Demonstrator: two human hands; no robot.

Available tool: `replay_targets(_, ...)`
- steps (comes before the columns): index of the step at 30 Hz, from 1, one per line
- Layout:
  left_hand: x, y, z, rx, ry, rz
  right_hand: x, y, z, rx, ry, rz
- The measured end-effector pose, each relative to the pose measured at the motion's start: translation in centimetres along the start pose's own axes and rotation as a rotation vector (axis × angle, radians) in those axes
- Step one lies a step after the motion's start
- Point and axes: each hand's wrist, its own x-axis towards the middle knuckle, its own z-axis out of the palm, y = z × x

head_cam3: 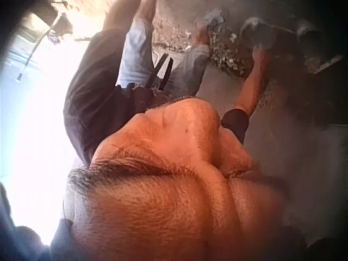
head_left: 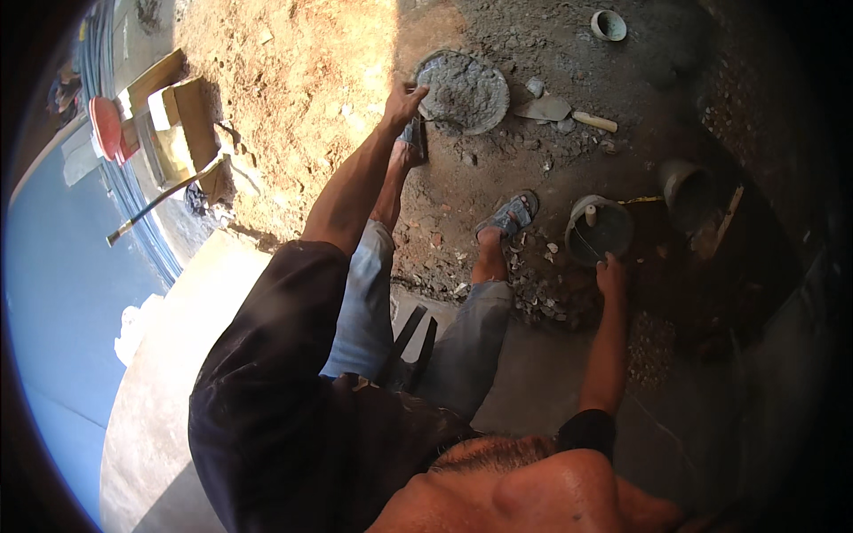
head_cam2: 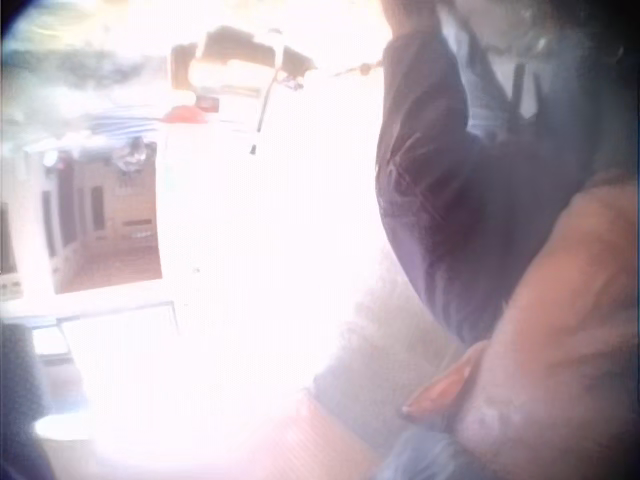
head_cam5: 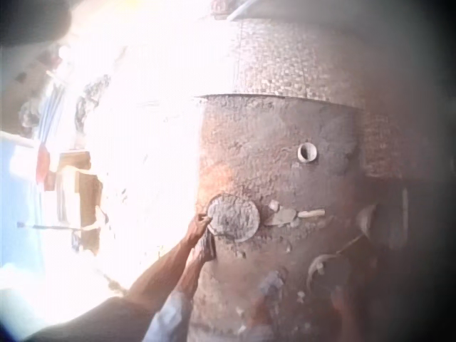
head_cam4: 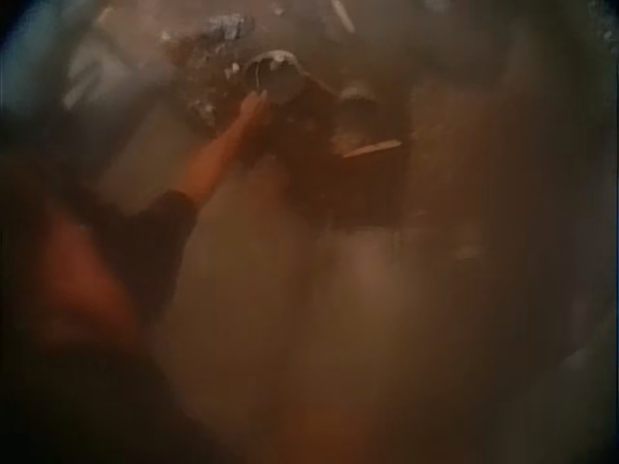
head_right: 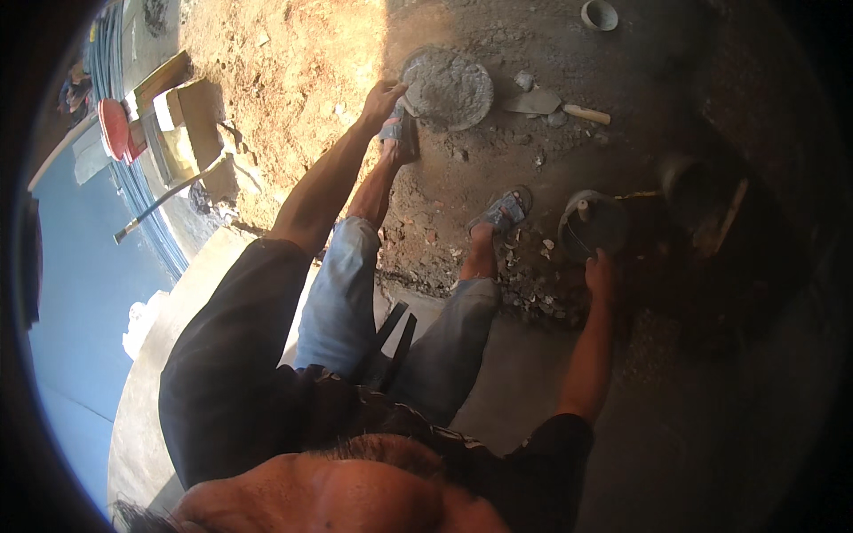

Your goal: The person positions decorative stone-patterned tiles onto a layer of mortar, levels them using a rubber mallet, and uses a trowel to apply and spread more mortar from a bucket.

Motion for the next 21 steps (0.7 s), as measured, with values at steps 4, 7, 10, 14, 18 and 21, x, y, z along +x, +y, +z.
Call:
replay_targets(4, -3.4, 6.4, 3.0, -0.358, -0.222, -0.033, -7.4, -5.6, 2.0, 0.22, -0.056, 0.005)
replay_targets(7, -3.8, 6.8, 2.8, -0.26, -0.239, -0.144, -11.2, -8.4, 7.1, 0.417, -0.09, 0.012)
replay_targets(10, -2.3, 5.5, 2.5, -0.198, -0.13, -0.137, -12.6, -13.6, 6.6, 0.398, -0.158, 0.022)
replay_targets(14, -4.2, 8.8, -1.3, -0.35, -0.161, -0.191, -16.1, -16.1, 5.6, 0.523, -0.127, 0.196)
replay_targets(18, -4.4, 8.8, -7.8, -0.46, -0.128, -0.163, -13.2, -15.5, 5.4, 0.529, -0.128, 0.112)
replay_targets(21, -2.4, 7.5, -11.0, -0.539, -0.068, -0.105, -10.3, -16.8, 3.8, 0.546, -0.108, 0.081)
